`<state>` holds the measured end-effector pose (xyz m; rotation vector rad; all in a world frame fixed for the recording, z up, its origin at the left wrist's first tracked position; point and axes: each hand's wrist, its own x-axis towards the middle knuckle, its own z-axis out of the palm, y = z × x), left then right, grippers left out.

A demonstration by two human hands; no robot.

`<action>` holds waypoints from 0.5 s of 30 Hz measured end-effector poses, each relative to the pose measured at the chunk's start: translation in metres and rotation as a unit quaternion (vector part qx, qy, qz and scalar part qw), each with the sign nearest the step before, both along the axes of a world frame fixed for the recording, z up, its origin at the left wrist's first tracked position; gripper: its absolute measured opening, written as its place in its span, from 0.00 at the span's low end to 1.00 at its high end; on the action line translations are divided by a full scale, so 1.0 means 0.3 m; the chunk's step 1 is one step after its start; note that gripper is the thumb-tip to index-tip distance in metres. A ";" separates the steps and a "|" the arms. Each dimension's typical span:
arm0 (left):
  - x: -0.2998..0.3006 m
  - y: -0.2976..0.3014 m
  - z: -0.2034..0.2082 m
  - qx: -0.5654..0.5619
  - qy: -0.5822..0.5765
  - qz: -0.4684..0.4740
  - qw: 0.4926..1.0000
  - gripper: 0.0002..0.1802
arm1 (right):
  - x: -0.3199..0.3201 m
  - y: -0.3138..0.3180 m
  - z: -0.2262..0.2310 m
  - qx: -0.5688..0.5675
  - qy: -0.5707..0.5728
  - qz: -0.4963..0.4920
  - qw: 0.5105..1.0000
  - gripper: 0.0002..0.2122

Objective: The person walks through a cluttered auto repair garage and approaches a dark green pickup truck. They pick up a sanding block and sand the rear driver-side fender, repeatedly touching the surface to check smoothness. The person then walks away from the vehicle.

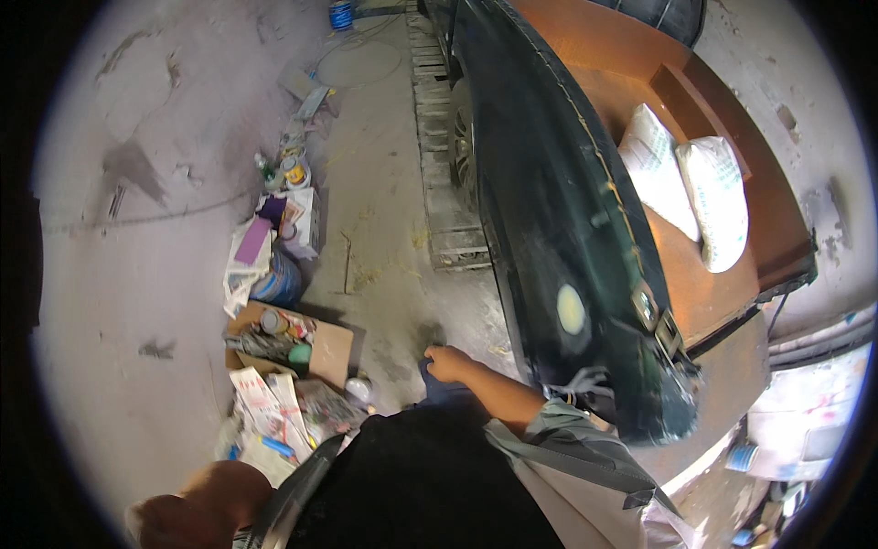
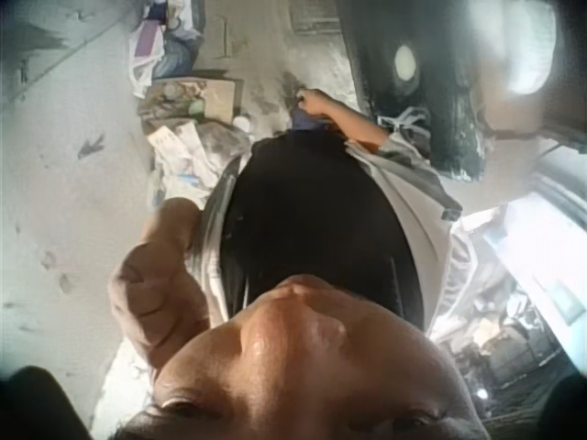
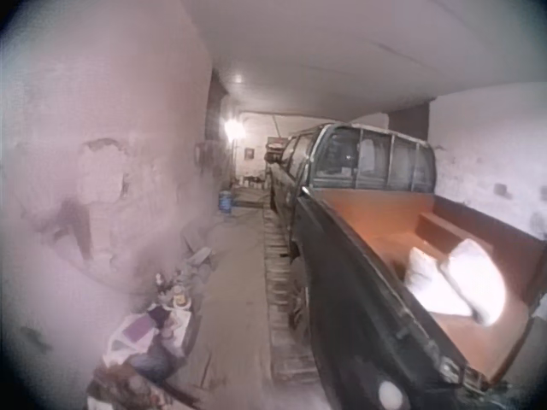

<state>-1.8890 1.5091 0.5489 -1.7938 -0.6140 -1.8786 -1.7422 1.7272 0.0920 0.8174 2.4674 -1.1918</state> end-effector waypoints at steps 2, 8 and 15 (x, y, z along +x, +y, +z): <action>-0.110 0.118 -0.010 -0.016 0.017 0.005 1.000 0.15 | -0.183 0.133 -0.026 0.017 0.006 0.010 1.000 0.19; -0.418 0.380 -0.048 -0.184 0.011 0.104 0.977 0.18 | -0.544 0.680 -0.061 0.045 -0.027 -0.010 0.999 0.18; -0.702 0.841 0.047 -0.141 0.022 0.135 0.981 0.19 | -0.909 1.100 0.079 0.070 0.032 0.011 0.997 0.15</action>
